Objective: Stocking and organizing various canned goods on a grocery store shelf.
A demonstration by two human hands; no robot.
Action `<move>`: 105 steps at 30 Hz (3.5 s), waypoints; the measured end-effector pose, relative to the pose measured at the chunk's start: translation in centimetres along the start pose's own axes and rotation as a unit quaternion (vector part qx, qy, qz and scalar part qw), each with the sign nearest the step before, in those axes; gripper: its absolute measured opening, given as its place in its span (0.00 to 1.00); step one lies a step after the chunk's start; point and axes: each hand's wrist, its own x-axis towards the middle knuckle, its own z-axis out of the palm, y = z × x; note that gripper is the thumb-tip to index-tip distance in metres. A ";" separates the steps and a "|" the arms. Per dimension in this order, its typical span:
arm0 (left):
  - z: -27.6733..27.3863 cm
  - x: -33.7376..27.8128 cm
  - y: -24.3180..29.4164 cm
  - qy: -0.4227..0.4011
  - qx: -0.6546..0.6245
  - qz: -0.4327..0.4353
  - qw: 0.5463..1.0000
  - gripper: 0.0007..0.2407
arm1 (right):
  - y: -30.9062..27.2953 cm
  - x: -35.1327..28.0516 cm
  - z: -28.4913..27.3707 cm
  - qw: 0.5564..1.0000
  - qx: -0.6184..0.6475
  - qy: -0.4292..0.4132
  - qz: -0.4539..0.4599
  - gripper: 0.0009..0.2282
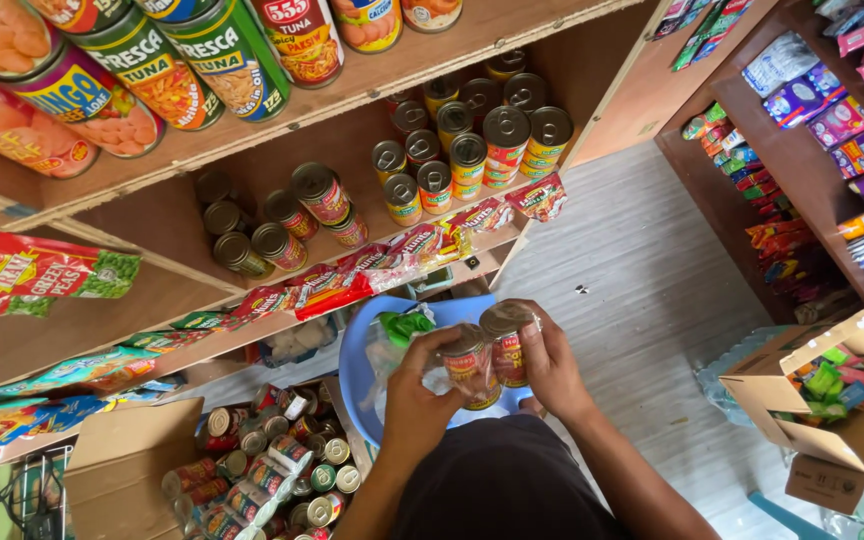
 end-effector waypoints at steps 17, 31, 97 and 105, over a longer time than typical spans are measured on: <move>-1.4 -0.8 -0.6 0.056 -0.188 -0.033 0.980 0.29 | -1.4 1.2 -1.2 0.988 0.053 0.142 0.028 0.23; -2.8 -2.7 3.3 -0.035 0.209 0.116 0.970 0.27 | 0.4 2.4 -0.6 0.998 0.023 0.055 -0.021 0.10; -1.3 14.7 19.3 0.005 0.199 0.297 0.934 0.36 | -17.2 14.2 -7.8 0.853 -0.293 0.077 -0.425 0.35; 2.0 21.6 17.3 0.185 0.212 0.328 0.902 0.28 | -17.9 20.2 -7.8 0.842 -0.318 0.147 -0.410 0.42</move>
